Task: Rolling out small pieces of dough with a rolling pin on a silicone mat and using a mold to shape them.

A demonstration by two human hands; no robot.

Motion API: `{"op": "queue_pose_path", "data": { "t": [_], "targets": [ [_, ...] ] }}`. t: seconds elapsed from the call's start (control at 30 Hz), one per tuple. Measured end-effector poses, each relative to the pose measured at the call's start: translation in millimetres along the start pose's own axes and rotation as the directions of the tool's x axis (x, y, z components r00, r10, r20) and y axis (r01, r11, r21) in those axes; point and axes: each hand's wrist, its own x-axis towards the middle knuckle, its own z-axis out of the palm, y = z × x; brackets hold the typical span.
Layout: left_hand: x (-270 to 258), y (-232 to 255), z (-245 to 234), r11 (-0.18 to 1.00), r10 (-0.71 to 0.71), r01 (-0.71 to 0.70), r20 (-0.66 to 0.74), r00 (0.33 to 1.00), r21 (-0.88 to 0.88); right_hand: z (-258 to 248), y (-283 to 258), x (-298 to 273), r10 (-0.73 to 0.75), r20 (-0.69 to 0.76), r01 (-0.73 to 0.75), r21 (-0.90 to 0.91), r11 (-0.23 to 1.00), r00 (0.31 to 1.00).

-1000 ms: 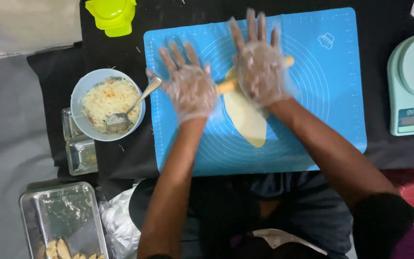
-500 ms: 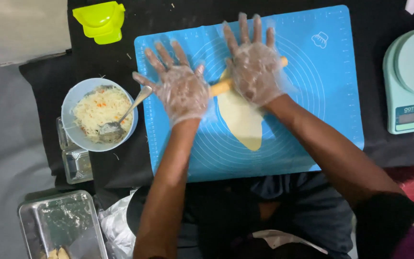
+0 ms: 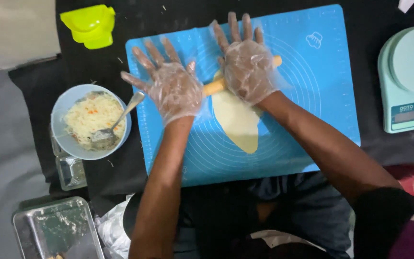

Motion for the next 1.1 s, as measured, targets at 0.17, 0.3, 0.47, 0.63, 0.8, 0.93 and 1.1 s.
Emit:
{"op": "queue_pose_path", "data": {
  "t": [0.17, 0.3, 0.47, 0.63, 0.8, 0.93, 1.1],
  "targets": [
    [43, -1, -10, 0.998, -0.056, 0.057, 0.038, 0.998, -0.017, -26, -7, 32, 0.056, -0.041, -0.056, -0.013, 0.998, 0.998],
    [58, 1, 4, 1.0, -0.002, 0.002, 0.069, 0.998, 0.009, -15, -6, 42, -0.037, -0.174, 0.025, -0.074, 0.997, 0.984],
    [27, -1, 5, 0.993, 0.116, -0.116, 0.069, 0.991, 0.0, -42, -16, 11, -0.234, -0.129, 0.214, -0.149, 0.965, 0.964],
    [-16, -9, -3, 0.982, 0.188, -0.188, 0.107, 0.976, -0.018, -2, -14, -18, -0.126, -0.023, 0.127, 0.031, 0.991, 0.992],
    [-47, -17, 4, 0.972, 0.233, -0.235, 0.172, 0.957, -0.011, 4, -26, -61, -0.066, 0.028, 0.069, -0.105, 0.992, 0.997],
    [-68, -24, -15, 0.954, 0.299, -0.29, 0.174, 0.938, -0.075, -36, -50, -99, -0.027, 0.199, 0.042, -0.072, 0.997, 0.98],
    [-88, -33, -43, 0.952, 0.304, -0.292, 0.358, 0.883, -0.089, -60, -66, -129, 0.001, 0.291, -0.014, 0.041, 0.999, 0.957]
  ]
}}
